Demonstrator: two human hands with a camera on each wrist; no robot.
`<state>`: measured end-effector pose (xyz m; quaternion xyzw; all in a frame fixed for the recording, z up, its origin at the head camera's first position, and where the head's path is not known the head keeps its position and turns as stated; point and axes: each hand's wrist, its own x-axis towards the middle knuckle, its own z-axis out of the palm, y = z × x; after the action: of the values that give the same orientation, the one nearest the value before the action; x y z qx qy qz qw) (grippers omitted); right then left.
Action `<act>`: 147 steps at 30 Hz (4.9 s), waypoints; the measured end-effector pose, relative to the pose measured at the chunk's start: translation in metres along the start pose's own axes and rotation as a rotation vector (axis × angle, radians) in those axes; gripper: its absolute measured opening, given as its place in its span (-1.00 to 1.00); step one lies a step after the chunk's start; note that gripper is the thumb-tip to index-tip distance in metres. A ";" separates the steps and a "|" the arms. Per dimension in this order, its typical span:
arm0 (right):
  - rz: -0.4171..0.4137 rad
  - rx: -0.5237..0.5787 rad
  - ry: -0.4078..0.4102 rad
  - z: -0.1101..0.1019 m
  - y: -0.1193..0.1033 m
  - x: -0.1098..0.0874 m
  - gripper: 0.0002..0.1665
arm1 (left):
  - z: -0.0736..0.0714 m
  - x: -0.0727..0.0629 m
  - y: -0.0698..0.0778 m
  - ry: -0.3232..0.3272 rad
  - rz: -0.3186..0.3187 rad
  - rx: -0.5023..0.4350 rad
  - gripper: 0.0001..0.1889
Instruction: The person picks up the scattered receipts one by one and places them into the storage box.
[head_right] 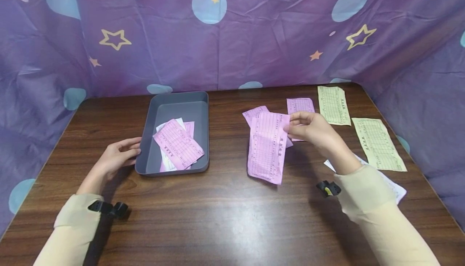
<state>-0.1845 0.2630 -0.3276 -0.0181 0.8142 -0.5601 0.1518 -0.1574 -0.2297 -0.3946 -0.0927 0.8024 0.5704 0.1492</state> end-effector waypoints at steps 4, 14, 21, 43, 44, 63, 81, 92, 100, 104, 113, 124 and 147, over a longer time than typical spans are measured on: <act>-0.037 0.212 0.016 0.006 -0.005 0.002 -0.81 | 0.000 0.000 0.000 -0.001 0.004 0.006 -0.46; -0.177 0.564 0.031 0.031 -0.027 0.011 -0.71 | -0.001 0.001 -0.002 0.000 0.024 -0.003 -0.46; -0.205 0.668 0.084 0.060 -0.046 0.022 -0.67 | -0.001 0.001 -0.002 -0.001 0.015 0.016 -0.46; -0.068 0.713 0.078 0.168 -0.052 0.059 -0.76 | 0.001 0.000 -0.002 0.008 0.001 0.028 -0.45; -0.061 0.716 0.077 0.172 -0.052 0.059 -0.76 | 0.001 0.000 -0.002 0.007 0.001 0.025 -0.45; -0.003 0.676 0.116 0.219 -0.042 0.073 -0.63 | 0.000 -0.001 -0.003 0.009 0.032 -0.007 -0.45; -0.038 0.524 0.096 0.229 -0.041 0.074 -0.65 | 0.000 0.000 -0.004 0.003 0.033 -0.013 -0.45; -0.040 0.486 0.081 0.230 -0.044 0.075 -0.54 | 0.000 -0.001 -0.003 -0.004 0.042 -0.004 -0.45; -0.018 0.455 0.068 0.222 -0.041 0.075 -0.48 | 0.001 0.000 -0.003 -0.006 0.035 -0.005 -0.45; -0.030 0.447 0.072 0.215 -0.038 0.075 -0.46 | 0.001 0.000 -0.003 -0.005 0.037 -0.003 -0.45; -0.015 0.406 0.098 0.180 -0.027 0.078 -0.49 | 0.002 -0.001 -0.002 -0.001 0.030 0.006 -0.45; 0.018 0.124 0.042 0.115 0.001 0.077 -0.50 | 0.000 0.000 -0.003 -0.006 0.031 0.010 -0.45; 0.076 -0.274 0.101 0.020 0.039 0.063 -0.51 | 0.000 0.001 -0.001 -0.013 0.025 0.006 -0.44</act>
<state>-0.2335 0.2471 -0.3838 0.0202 0.8898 -0.4377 0.1277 -0.1578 -0.2302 -0.3962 -0.0785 0.8041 0.5704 0.1478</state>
